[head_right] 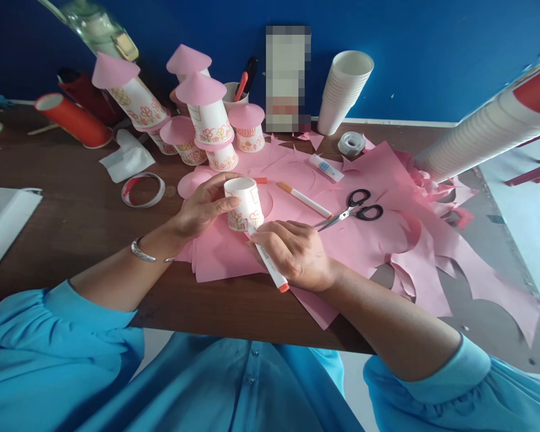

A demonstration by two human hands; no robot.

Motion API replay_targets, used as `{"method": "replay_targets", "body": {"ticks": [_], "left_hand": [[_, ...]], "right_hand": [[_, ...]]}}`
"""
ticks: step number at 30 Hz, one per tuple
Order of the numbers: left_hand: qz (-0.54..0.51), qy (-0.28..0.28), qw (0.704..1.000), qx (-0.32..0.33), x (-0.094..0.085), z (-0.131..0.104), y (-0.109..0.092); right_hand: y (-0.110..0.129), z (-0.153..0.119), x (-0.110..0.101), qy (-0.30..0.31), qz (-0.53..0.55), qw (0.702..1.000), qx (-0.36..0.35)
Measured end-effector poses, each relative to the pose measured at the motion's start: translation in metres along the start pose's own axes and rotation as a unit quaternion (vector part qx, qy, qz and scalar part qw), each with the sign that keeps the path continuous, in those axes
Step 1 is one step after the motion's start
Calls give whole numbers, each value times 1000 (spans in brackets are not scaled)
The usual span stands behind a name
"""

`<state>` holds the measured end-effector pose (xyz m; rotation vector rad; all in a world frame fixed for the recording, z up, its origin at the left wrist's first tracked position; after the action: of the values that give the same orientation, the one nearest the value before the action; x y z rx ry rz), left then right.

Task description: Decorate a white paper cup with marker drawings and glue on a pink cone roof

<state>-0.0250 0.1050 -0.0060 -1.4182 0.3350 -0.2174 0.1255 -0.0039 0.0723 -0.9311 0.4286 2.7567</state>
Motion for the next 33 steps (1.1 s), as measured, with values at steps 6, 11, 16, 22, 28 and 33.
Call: {"method": "replay_targets", "body": {"ticks": [6, 11, 16, 22, 28, 33], "left_hand": [[-5, 3, 1000, -2, 1, 0, 0], [-11, 0, 1000, -1, 1, 0, -1], [-18, 10, 1000, 9, 2, 0, -3], [-22, 6, 1000, 3, 1, 0, -1], [-25, 9, 1000, 7, 2, 1, -1], [-18, 9, 1000, 10, 1, -1, 1]], "right_hand": [[1, 1, 1, 8, -6, 1000, 1], [2, 1, 1, 12, 0, 1000, 0], [3, 2, 2, 19, 1, 1000, 0], [4, 3, 2, 24, 6, 1000, -2], [7, 3, 3, 29, 0, 1000, -10], [9, 1, -5, -20, 10, 1000, -14]]}}
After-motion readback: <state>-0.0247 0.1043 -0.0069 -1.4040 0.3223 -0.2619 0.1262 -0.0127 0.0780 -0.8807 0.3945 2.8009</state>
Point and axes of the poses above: each hand's wrist, its own z-axis towards the middle knuckle, its own x-axis out of the palm, y = z × x, the point moved 10 cm from there along z, towards the middle knuckle, and after that the axes turned 7 degrees about z, right-handed, at the moved point
